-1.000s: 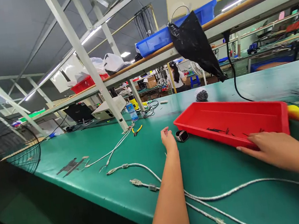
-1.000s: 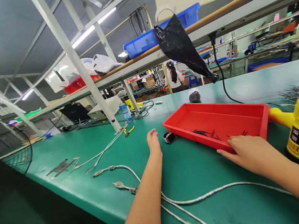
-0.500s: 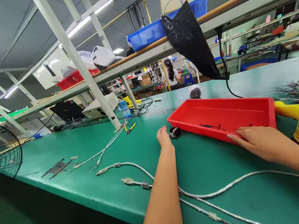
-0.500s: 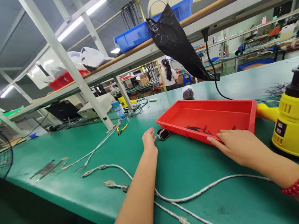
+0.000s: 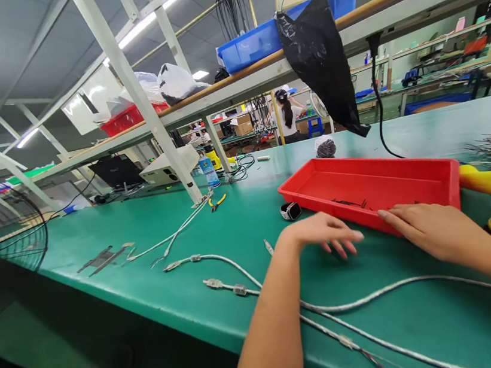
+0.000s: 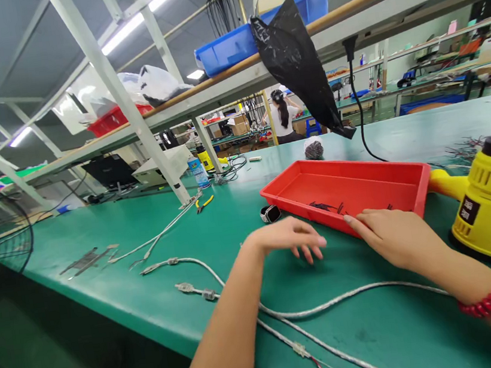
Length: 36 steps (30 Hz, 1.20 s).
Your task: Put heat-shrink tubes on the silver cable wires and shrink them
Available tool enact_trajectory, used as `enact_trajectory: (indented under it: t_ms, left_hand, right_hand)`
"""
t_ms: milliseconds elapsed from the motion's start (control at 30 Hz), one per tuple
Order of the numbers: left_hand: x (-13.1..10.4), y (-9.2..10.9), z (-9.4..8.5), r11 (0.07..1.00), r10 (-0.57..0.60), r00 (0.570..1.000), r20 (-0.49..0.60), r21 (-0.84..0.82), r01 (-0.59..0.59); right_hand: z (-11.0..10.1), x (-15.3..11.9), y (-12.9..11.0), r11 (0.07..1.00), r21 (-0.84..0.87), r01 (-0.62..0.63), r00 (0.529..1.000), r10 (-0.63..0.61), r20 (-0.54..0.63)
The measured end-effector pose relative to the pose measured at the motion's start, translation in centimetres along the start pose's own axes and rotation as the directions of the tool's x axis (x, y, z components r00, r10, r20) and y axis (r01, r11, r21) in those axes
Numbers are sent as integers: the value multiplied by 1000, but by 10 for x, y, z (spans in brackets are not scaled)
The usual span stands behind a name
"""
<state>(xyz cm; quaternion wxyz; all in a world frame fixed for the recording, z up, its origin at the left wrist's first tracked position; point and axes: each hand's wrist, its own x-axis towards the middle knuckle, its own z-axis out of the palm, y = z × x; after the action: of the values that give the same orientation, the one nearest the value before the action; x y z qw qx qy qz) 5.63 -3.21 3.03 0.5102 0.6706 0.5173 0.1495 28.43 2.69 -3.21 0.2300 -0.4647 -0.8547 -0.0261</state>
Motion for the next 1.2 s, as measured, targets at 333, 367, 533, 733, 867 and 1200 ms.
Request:
enact_trajectory:
  t_ms: [333,367,533,733,867,1200]
  left_hand:
    - [19,13,45,892,-174,982,76,435,124]
    - [20,14,46,876,-154,986,59,469,109]
    - [18,11,39,804,-34,988,-149,583,116]
    - [18,0,13,954,77,846,-527,-209,-217]
    - [14,10,7,754,127,764,-632,-440,-489]
    - [26,9,34,838,157,967,-201,-491,-238]
  right_hand:
    - [-10,10,3,941,321,-103,995,100,28]
    - [-9,10,3,941,320,-107,994,103,30]
    - [-14,12,3,900,408,-154,986,169,0]
    - [-47,5,-15,743,646,-174,894,395,-213]
    - [-56,1,-34,492,860,-137,860,490,-143]
    - [-44,-3,-49,368,922,-121,992,88,95]
